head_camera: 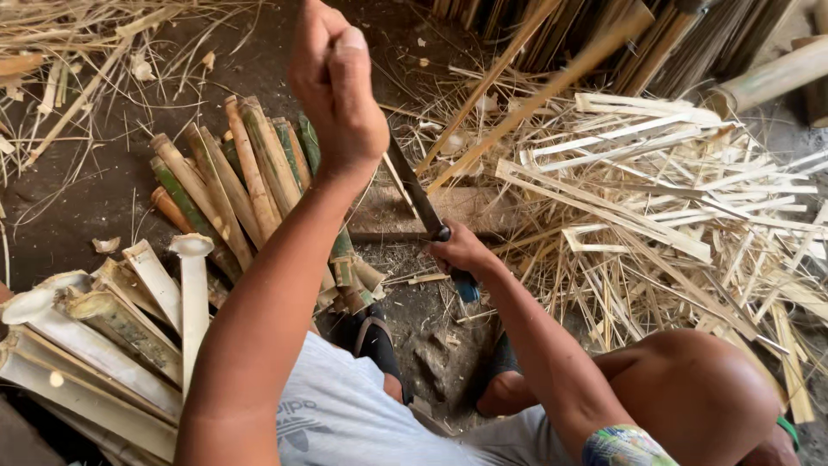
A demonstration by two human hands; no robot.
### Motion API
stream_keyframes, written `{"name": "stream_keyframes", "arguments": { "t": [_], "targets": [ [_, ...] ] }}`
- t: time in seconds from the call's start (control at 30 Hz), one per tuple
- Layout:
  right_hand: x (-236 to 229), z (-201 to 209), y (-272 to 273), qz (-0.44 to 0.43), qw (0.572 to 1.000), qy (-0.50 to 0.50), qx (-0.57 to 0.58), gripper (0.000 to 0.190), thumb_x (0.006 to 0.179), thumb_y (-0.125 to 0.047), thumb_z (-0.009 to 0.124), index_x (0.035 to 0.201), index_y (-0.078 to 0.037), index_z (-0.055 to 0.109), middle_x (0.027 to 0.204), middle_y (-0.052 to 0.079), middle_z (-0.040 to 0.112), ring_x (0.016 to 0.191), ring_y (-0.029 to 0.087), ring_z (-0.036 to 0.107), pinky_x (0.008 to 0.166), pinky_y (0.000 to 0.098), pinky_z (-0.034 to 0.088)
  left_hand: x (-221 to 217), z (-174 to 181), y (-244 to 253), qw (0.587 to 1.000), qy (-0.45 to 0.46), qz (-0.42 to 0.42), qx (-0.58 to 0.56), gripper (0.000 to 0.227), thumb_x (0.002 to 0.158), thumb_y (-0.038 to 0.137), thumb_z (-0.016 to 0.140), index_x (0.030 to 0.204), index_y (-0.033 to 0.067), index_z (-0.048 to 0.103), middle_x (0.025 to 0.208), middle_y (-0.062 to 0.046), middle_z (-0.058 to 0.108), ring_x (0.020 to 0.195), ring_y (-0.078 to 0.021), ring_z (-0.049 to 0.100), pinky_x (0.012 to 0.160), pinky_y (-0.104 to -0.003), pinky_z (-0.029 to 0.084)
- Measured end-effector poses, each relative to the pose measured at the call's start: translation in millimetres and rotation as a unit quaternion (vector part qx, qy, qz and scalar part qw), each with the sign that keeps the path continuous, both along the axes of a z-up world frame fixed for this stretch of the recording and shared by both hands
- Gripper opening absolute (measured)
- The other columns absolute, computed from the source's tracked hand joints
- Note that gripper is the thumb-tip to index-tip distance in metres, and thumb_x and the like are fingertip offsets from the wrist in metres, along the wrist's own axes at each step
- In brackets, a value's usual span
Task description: The person sits on the ground and uses a machete to split bamboo poles into thin strips. They repeatedly position a bamboo piece on a wooden block, strike it with the machete to split it, and then set the resulting strips aside.
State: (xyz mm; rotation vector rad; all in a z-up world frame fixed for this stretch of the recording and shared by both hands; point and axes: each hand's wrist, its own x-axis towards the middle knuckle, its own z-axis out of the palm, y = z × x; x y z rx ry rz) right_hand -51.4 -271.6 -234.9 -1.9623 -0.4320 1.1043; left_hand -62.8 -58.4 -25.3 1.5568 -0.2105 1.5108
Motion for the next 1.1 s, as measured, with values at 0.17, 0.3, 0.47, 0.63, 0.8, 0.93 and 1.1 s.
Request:
{"name": "stream_keyframes", "arguments": {
  "t": [0.17,0.3,0.47,0.63,0.8,0.93,1.1],
  "targets": [
    [-26,81,22,0.025,0.983,-0.179,-0.009,0.023,0.088,-0.01,0.067,0.105,0.0,0.054,0.078,0.011,0.07,0.062,0.018,0.067,0.055,0.0331,0.058,6,16,-19,0.999,-0.002,0.022,0.023,0.027,0.109,0.026,0.042,0.086,0.0117,0.043,0.068,0.002,0.039,0.053,-0.0073,0.038,0.043,-0.024,0.033],
    [-28,67,22,-0.055,0.974,-0.216,0.03,0.023,0.095,-0.016,0.062,0.104,0.001,0.051,0.075,0.015,0.067,0.06,0.024,0.066,0.054,0.0397,0.057,8,13,-27,0.999,0.016,-0.031,-0.012,0.025,0.111,0.023,0.044,0.092,0.0074,0.049,0.07,-0.001,0.045,0.049,-0.0081,0.043,0.045,-0.025,0.039],
    [-31,-93,24,-0.036,0.958,-0.284,0.003,0.03,0.082,-0.015,0.077,0.099,-0.001,0.058,0.073,0.018,0.067,0.062,0.027,0.064,0.059,0.0419,0.052,-1,3,-10,0.999,0.02,-0.045,-0.013,0.03,0.112,0.022,0.045,0.087,0.0066,0.046,0.064,-0.001,0.035,0.051,-0.0094,0.03,0.049,-0.03,0.029],
    [44,-140,-11,0.0,0.992,0.108,0.058,0.021,0.086,-0.011,0.073,0.092,0.003,0.059,0.074,0.012,0.064,0.057,0.017,0.061,0.052,0.0377,0.051,10,-2,6,0.997,-0.023,-0.072,0.001,0.036,0.111,0.021,0.046,0.079,0.0084,0.035,0.063,-0.002,0.03,0.052,-0.0125,0.026,0.052,-0.034,0.023],
    [40,-84,-33,-0.047,0.953,0.292,0.066,0.024,0.087,-0.016,0.075,0.094,-0.001,0.058,0.071,0.007,0.063,0.054,0.017,0.059,0.052,0.0341,0.055,11,4,-4,0.988,-0.002,-0.154,0.018,0.037,0.113,0.02,0.045,0.079,0.0074,0.038,0.065,-0.002,0.034,0.05,-0.0117,0.03,0.049,-0.032,0.026],
    [5,-3,-8,-0.019,0.999,-0.027,0.014,0.025,0.083,-0.014,0.075,0.094,-0.001,0.058,0.068,0.007,0.065,0.054,0.017,0.064,0.051,0.0325,0.056,9,15,-20,0.997,0.015,-0.077,0.023,0.032,0.114,0.022,0.043,0.087,0.0052,0.046,0.066,-0.002,0.043,0.052,-0.0102,0.04,0.049,-0.03,0.033],
    [-14,71,-7,-0.071,0.964,-0.214,0.143,0.034,0.09,-0.018,0.076,0.105,-0.001,0.052,0.081,0.01,0.065,0.061,0.017,0.066,0.054,0.033,0.061,23,12,-20,0.998,-0.023,-0.051,0.016,0.037,0.11,0.027,0.048,0.077,0.0105,0.044,0.058,0.001,0.038,0.048,-0.0102,0.039,0.042,-0.026,0.033]
  ]
}}
